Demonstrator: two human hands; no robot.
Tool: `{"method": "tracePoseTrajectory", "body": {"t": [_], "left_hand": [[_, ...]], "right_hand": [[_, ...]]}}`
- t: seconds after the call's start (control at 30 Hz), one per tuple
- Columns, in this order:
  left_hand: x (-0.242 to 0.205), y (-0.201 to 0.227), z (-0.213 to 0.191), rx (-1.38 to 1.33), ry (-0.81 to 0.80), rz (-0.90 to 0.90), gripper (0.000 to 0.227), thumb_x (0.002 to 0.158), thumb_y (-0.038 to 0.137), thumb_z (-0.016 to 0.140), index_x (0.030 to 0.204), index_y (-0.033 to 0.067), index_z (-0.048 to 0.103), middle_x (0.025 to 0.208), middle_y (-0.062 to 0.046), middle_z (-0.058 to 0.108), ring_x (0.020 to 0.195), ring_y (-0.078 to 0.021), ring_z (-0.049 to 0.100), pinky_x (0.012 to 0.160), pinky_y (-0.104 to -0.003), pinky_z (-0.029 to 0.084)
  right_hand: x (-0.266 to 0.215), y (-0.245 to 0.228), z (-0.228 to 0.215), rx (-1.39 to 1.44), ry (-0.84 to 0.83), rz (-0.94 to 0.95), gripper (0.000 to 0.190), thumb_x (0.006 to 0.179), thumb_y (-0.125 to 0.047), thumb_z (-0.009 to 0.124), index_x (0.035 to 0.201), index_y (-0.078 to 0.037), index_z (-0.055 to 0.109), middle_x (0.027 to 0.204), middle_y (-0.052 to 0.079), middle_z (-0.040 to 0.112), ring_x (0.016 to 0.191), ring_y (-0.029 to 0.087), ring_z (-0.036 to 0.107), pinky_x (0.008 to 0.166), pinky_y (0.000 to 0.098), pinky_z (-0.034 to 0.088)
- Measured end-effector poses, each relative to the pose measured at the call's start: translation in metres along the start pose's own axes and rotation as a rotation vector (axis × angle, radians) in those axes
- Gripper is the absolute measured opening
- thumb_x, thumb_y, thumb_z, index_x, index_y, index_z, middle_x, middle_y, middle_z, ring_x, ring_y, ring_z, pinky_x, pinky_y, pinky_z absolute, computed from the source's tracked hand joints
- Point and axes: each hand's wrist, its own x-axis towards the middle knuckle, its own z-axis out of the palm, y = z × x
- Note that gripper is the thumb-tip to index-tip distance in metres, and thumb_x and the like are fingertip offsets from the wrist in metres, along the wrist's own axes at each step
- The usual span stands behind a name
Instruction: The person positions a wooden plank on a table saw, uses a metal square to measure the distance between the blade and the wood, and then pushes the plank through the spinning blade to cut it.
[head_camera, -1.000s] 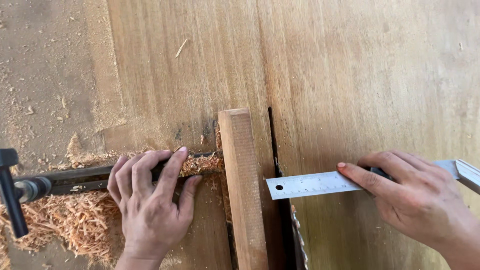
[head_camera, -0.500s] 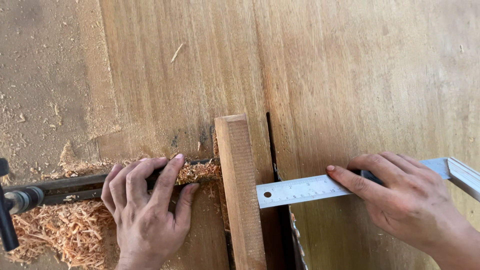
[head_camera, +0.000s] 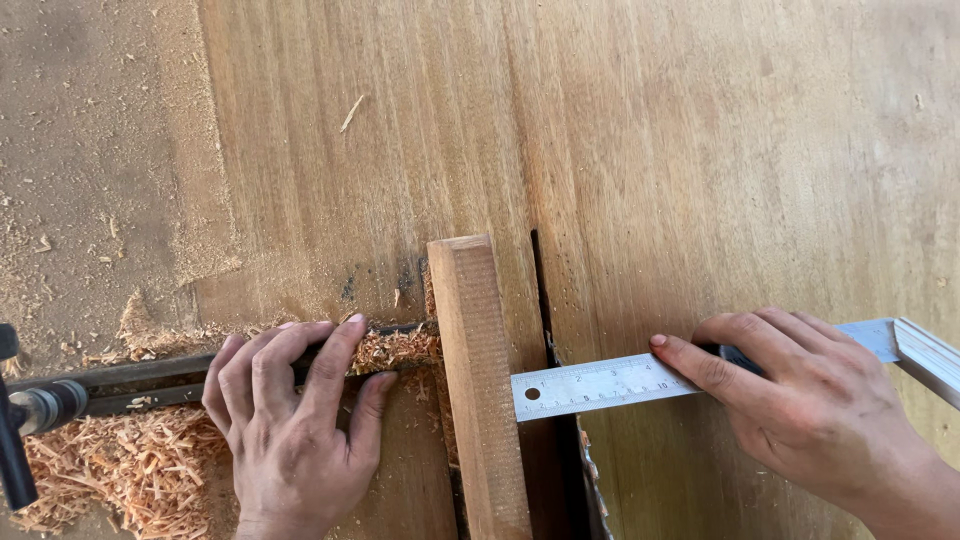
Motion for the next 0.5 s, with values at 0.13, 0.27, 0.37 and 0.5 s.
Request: {"method": "tracePoseTrajectory", "body": {"t": [0.13, 0.27, 0.37, 0.5], "left_hand": [[0.0006, -0.0007, 0.0022, -0.005, -0.019, 0.005, 0.051, 0.093, 0.047, 0.062, 0.138, 0.0213, 0.059, 0.124, -0.008, 0.046, 0.131, -0.0284, 0.038, 0.123, -0.056, 0.017], [0.0, -0.0005, 0.0013, 0.005, -0.018, 0.017, 0.049, 0.095, 0.046, 0.059, 0.137, 0.0209, 0.059, 0.124, -0.007, 0.045, 0.131, -0.0287, 0.038, 0.124, -0.057, 0.017], [-0.0002, -0.0005, 0.0012, 0.008, -0.011, 0.025, 0.048, 0.096, 0.046, 0.058, 0.136, 0.0204, 0.058, 0.126, -0.008, 0.045, 0.131, -0.03, 0.038, 0.123, -0.057, 0.017], [0.0001, -0.0018, 0.0033, 0.015, -0.024, 0.026, 0.048, 0.096, 0.046, 0.057, 0.136, 0.0202, 0.058, 0.126, -0.008, 0.044, 0.132, -0.0295, 0.036, 0.124, -0.056, 0.017]], "right_hand": [[-0.0002, -0.0001, 0.0002, 0.002, 0.012, -0.003, 0.06, 0.066, -0.001, 0.069, 0.121, -0.024, 0.074, 0.103, 0.001, 0.07, 0.091, 0.023, 0.07, 0.077, 0.0393, 0.055], [-0.001, -0.0003, 0.0005, 0.004, 0.013, -0.001, 0.06, 0.065, -0.001, 0.068, 0.121, -0.024, 0.074, 0.103, 0.001, 0.07, 0.091, 0.023, 0.07, 0.077, 0.0393, 0.055], [-0.0002, -0.0011, -0.0001, 0.003, 0.009, 0.001, 0.061, 0.065, 0.0, 0.068, 0.121, -0.023, 0.074, 0.103, 0.001, 0.07, 0.091, 0.023, 0.07, 0.077, 0.0394, 0.055], [0.0023, -0.0022, -0.002, 0.013, 0.021, -0.008, 0.06, 0.066, 0.0, 0.068, 0.121, -0.023, 0.074, 0.104, 0.001, 0.07, 0.091, 0.023, 0.07, 0.077, 0.0394, 0.054]]}}
